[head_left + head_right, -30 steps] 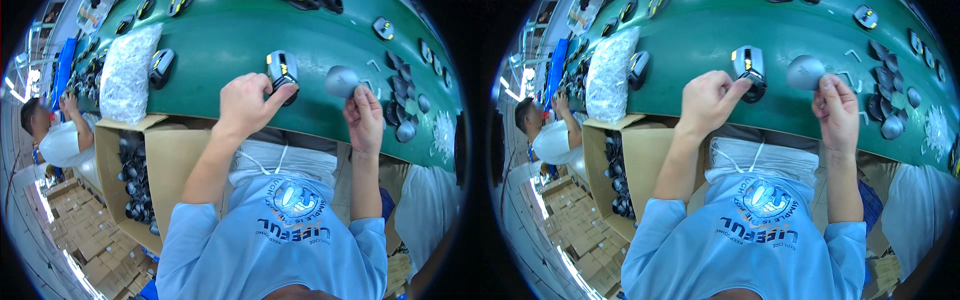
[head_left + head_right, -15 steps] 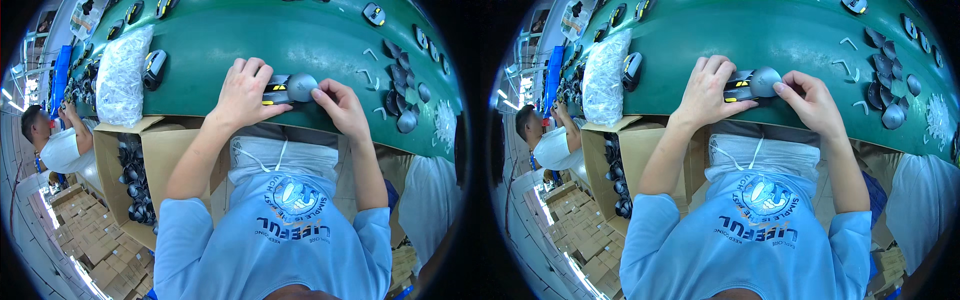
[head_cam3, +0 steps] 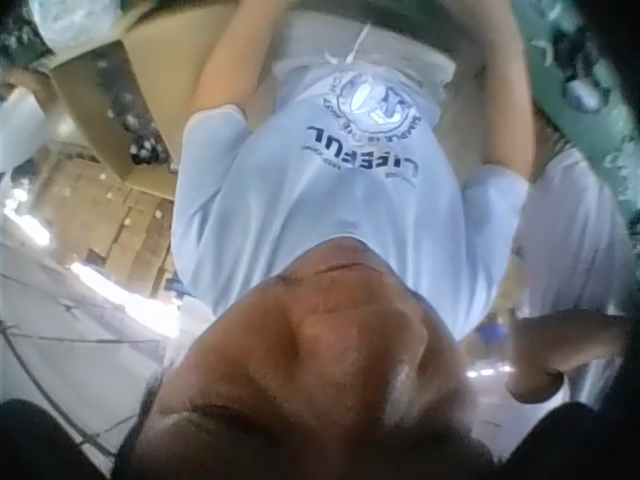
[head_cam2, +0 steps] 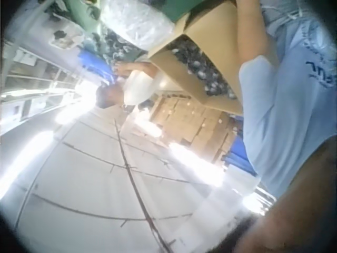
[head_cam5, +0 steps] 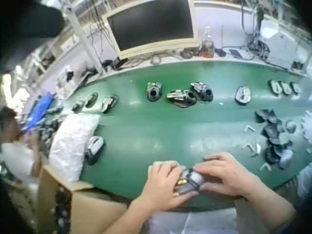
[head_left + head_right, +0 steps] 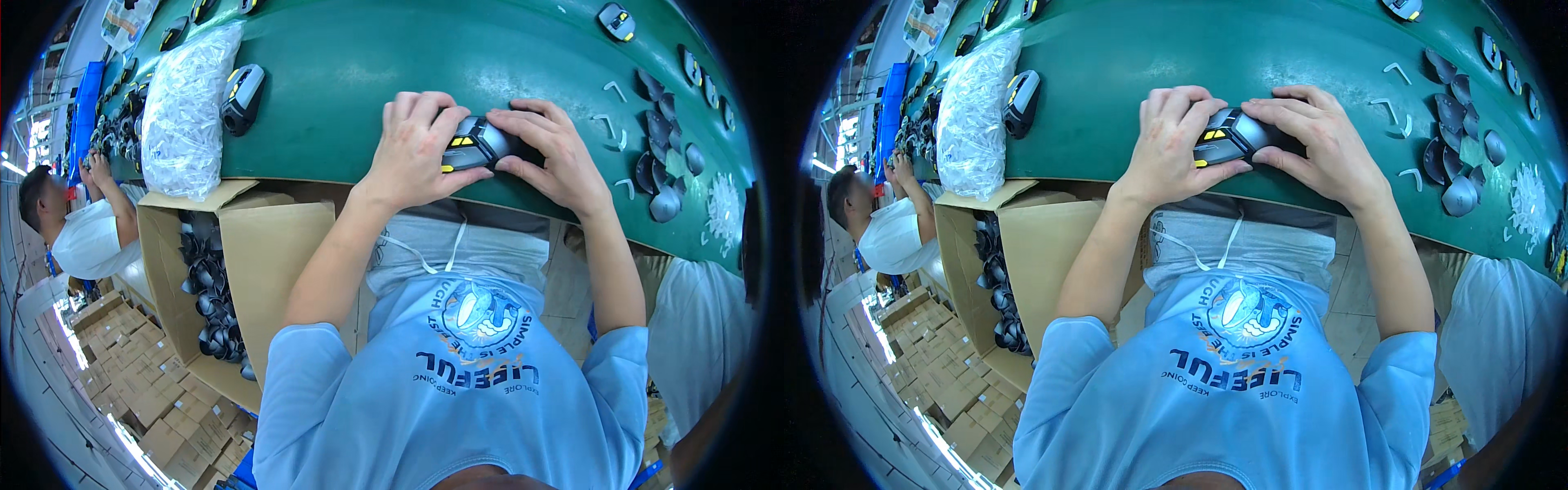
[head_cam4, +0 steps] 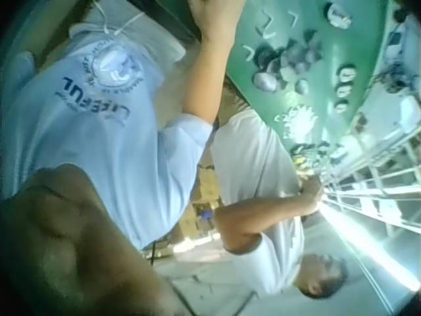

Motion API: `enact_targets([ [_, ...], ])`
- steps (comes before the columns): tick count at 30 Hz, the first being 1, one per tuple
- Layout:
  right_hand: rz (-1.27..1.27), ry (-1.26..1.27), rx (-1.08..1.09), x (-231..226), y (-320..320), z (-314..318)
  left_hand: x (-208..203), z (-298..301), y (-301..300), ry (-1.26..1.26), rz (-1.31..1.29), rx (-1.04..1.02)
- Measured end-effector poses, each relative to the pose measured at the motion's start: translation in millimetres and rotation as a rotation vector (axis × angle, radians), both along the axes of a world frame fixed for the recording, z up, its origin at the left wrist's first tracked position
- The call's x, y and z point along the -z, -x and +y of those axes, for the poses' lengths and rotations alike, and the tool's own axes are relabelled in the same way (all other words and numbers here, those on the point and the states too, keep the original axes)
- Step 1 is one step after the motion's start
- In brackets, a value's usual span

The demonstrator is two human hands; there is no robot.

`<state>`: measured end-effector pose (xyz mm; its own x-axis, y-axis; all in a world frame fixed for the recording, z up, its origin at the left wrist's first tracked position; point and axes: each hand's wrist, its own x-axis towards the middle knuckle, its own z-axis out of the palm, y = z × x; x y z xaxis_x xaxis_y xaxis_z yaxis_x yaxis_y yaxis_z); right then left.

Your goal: The person assembles computer mouse components by hand, fitting internal components into a mouse casing on a production line.

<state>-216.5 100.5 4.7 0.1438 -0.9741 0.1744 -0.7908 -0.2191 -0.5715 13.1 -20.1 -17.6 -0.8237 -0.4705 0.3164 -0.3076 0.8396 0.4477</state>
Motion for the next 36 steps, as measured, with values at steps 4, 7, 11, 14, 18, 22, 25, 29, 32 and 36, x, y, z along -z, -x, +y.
enact_targets([
  [4,-0.061,0.051,-0.036,0,2,0,3,1,-4,-0.109,0.179,0.1],
  [7,-0.337,0.041,0.056,12,-11,4,-1,9,3,0.019,0.236,0.132],
  [11,-0.756,0.19,0.422,25,-39,-5,-3,36,19,-0.071,0.344,0.156],
  [14,-0.791,0.469,0.526,21,-41,-6,-9,37,20,-0.321,0.395,0.124],
  [18,-0.811,0.264,0.394,17,-42,-13,-15,43,25,-0.233,0.387,0.119],
  [22,-1.106,0.213,0.448,29,-48,-18,-3,66,36,-0.029,0.422,0.139],
  [25,-1.172,0.26,0.407,31,-46,-20,8,82,40,-0.051,0.494,0.054],
  [29,-1.39,0.084,0.441,36,-41,-24,11,85,40,-0.298,0.525,-0.058],
  [32,-1.476,-0.01,0.432,23,-35,-23,-10,69,35,-1.085,0.505,-0.14],
  [36,-1.197,0.212,0.454,37,-42,-22,-8,67,31,-0.917,0.463,-0.143],
])
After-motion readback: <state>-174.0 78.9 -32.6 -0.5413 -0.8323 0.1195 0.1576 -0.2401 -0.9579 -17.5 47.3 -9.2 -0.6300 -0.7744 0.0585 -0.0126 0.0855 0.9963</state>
